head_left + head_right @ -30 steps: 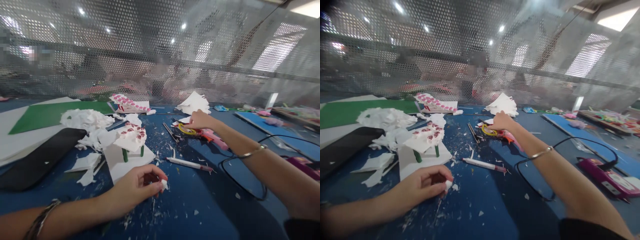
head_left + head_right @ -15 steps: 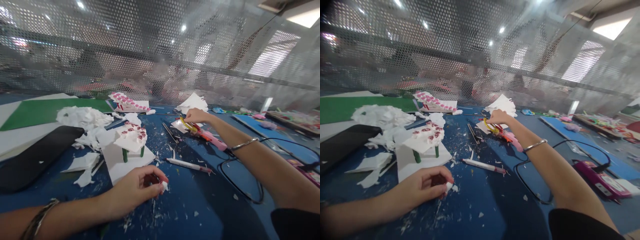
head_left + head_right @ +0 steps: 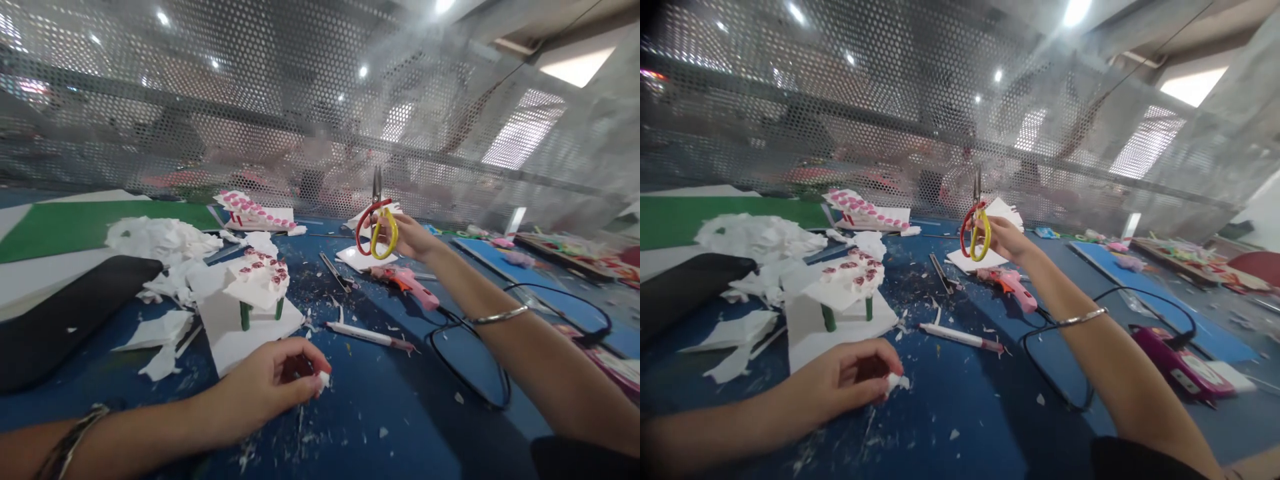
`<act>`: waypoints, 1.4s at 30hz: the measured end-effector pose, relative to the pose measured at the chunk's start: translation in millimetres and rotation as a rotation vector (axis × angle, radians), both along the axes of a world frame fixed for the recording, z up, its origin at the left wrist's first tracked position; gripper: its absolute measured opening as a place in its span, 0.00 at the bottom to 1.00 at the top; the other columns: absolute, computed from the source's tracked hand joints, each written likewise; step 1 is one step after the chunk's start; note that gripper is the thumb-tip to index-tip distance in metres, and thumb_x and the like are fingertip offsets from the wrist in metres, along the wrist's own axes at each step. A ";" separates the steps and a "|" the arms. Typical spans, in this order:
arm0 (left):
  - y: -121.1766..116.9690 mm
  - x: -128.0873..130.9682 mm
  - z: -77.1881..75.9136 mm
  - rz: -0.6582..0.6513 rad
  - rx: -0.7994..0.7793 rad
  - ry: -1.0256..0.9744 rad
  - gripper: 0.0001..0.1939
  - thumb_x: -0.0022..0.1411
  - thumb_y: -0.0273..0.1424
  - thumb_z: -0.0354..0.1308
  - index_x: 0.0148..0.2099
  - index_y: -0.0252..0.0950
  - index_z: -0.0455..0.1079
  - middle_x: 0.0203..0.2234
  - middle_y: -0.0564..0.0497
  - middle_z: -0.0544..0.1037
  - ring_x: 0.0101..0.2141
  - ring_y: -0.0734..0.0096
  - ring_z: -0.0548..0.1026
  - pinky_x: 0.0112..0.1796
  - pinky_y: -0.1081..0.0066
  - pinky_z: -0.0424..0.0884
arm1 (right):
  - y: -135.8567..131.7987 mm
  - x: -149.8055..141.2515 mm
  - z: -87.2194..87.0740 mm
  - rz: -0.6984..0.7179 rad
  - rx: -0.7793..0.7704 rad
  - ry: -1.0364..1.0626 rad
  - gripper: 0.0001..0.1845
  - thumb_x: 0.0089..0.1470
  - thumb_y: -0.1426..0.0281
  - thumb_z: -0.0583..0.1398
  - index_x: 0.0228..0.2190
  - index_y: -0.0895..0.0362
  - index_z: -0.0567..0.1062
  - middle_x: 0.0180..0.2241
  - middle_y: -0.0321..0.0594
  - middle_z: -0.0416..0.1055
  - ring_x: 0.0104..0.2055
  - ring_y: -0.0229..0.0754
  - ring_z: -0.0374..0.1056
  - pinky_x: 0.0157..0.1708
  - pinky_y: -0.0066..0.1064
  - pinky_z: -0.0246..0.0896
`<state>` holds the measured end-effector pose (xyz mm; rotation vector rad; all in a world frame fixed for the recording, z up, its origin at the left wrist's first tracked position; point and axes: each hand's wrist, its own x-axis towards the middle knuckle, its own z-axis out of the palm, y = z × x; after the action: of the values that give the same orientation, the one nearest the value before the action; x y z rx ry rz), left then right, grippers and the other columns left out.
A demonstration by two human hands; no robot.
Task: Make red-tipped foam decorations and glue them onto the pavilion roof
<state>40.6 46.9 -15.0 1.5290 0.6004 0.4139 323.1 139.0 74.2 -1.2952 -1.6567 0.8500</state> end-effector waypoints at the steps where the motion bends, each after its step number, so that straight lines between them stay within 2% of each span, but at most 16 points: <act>1: -0.6 -0.2 -0.6 0.000 0.001 -0.019 0.13 0.53 0.36 0.55 0.40 0.36 0.65 0.30 0.53 0.68 0.30 0.73 0.66 0.32 0.73 0.63 | -1.7 -5.1 -0.9 0.031 0.007 0.055 0.14 0.58 0.64 0.55 0.43 0.59 0.69 0.42 0.42 0.69 0.38 0.40 0.68 0.36 0.37 0.66; 3: -1.4 -1.4 -0.8 0.010 0.022 -0.053 0.20 0.53 0.36 0.55 0.48 0.36 0.61 0.32 0.53 0.67 0.31 0.73 0.67 0.33 0.72 0.65 | -7.6 -16.5 -3.2 0.092 0.018 0.157 0.13 0.57 0.63 0.55 0.39 0.60 0.70 0.37 0.40 0.69 0.34 0.37 0.68 0.34 0.35 0.66; 5: -1.0 -3.7 0.5 0.032 0.118 -0.061 0.28 0.55 0.35 0.54 0.57 0.38 0.53 0.33 0.53 0.67 0.31 0.73 0.67 0.35 0.71 0.66 | -17.3 -28.6 -6.1 0.148 0.022 0.247 0.15 0.54 0.58 0.57 0.33 0.58 0.70 0.33 0.36 0.69 0.31 0.35 0.67 0.31 0.31 0.65; 7: 0.8 -6.8 3.1 0.049 0.317 -0.034 0.33 0.57 0.33 0.52 0.62 0.40 0.44 0.33 0.53 0.67 0.30 0.73 0.67 0.36 0.70 0.66 | -30.2 -41.0 -9.2 0.197 0.014 0.321 0.17 0.48 0.54 0.60 0.29 0.55 0.68 0.30 0.34 0.68 0.28 0.34 0.66 0.27 0.28 0.64; 10: 4.7 -10.3 7.5 0.067 0.684 0.014 0.36 0.59 0.29 0.48 0.65 0.40 0.36 0.34 0.51 0.69 0.29 0.71 0.68 0.34 0.70 0.67 | -50.1 -58.6 -13.1 0.256 -0.014 0.399 0.18 0.43 0.54 0.63 0.28 0.53 0.67 0.29 0.33 0.67 0.28 0.34 0.65 0.27 0.26 0.64; 13: 7.7 -10.0 10.2 0.083 0.971 0.147 0.33 0.59 0.26 0.44 0.65 0.34 0.38 0.33 0.48 0.70 0.27 0.68 0.69 0.30 0.69 0.67 | -63.2 -72.1 -15.5 0.302 -0.043 0.446 0.18 0.41 0.54 0.64 0.27 0.53 0.68 0.27 0.33 0.66 0.25 0.33 0.64 0.24 0.25 0.64; 16: 9.0 -8.0 12.7 0.046 1.117 0.324 0.33 0.56 0.23 0.42 0.64 0.30 0.43 0.30 0.46 0.71 0.24 0.68 0.69 0.24 0.72 0.65 | -67.0 -78.0 -17.3 0.336 -0.058 0.478 0.18 0.40 0.54 0.65 0.26 0.53 0.68 0.26 0.33 0.64 0.25 0.32 0.62 0.22 0.23 0.63; 21: 9.8 -8.0 18.0 0.046 1.253 0.348 0.30 0.59 0.23 0.41 0.64 0.30 0.43 0.30 0.45 0.72 0.26 0.66 0.70 0.26 0.72 0.67 | -64.6 -75.4 -18.9 0.358 -0.077 0.520 0.17 0.41 0.55 0.64 0.27 0.54 0.67 0.27 0.33 0.64 0.24 0.31 0.61 0.22 0.22 0.63; 26: 14.7 -8.0 4.2 0.023 1.191 0.360 0.33 0.56 0.23 0.45 0.64 0.34 0.43 0.32 0.47 0.72 0.24 0.70 0.69 0.23 0.77 0.65 | -64.0 -74.1 -18.2 0.364 -0.077 0.552 0.17 0.42 0.56 0.63 0.26 0.54 0.66 0.25 0.32 0.63 0.22 0.30 0.59 0.21 0.21 0.61; 29: 15.0 -8.5 -2.3 0.083 1.182 0.317 0.31 0.59 0.25 0.45 0.64 0.36 0.41 0.35 0.47 0.73 0.26 0.70 0.70 0.25 0.75 0.66 | -65.1 -74.3 -17.9 0.370 -0.074 0.564 0.17 0.43 0.55 0.63 0.27 0.54 0.67 0.25 0.32 0.63 0.21 0.29 0.58 0.20 0.20 0.61; 31: 13.9 -9.6 -1.3 0.098 1.223 0.252 0.31 0.60 0.25 0.44 0.63 0.36 0.39 0.35 0.47 0.73 0.26 0.70 0.71 0.27 0.74 0.67 | -66.1 -74.5 -17.8 0.370 -0.068 0.572 0.18 0.42 0.54 0.63 0.27 0.54 0.67 0.26 0.31 0.62 0.21 0.29 0.57 0.19 0.20 0.60; 34: 11.9 -11.1 4.1 0.045 1.263 0.190 0.31 0.60 0.23 0.44 0.63 0.34 0.38 0.33 0.47 0.74 0.27 0.69 0.72 0.29 0.73 0.67 | -68.1 -76.5 -17.6 0.370 -0.076 0.572 0.17 0.42 0.55 0.63 0.27 0.54 0.67 0.26 0.33 0.63 0.23 0.31 0.60 0.20 0.22 0.62; 38: 9.9 -10.4 7.7 -0.010 1.282 0.339 0.30 0.60 0.23 0.43 0.64 0.34 0.42 0.33 0.45 0.74 0.25 0.68 0.71 0.24 0.75 0.64 | -70.6 -82.0 -17.1 0.372 -0.102 0.566 0.18 0.41 0.55 0.64 0.26 0.54 0.67 0.25 0.33 0.63 0.20 0.31 0.58 0.19 0.24 0.62; 42: 8.2 -9.1 9.9 -0.006 1.296 0.405 0.30 0.61 0.23 0.43 0.65 0.32 0.43 0.32 0.44 0.74 0.26 0.65 0.71 0.25 0.73 0.65 | -71.2 -84.8 -17.2 0.358 -0.091 0.573 0.18 0.41 0.54 0.64 0.26 0.54 0.67 0.24 0.32 0.62 0.19 0.30 0.55 0.17 0.23 0.59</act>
<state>31.6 55.1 -5.2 2.8994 0.6626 0.5245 238.3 67.8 57.0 -0.7127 -1.4030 1.3761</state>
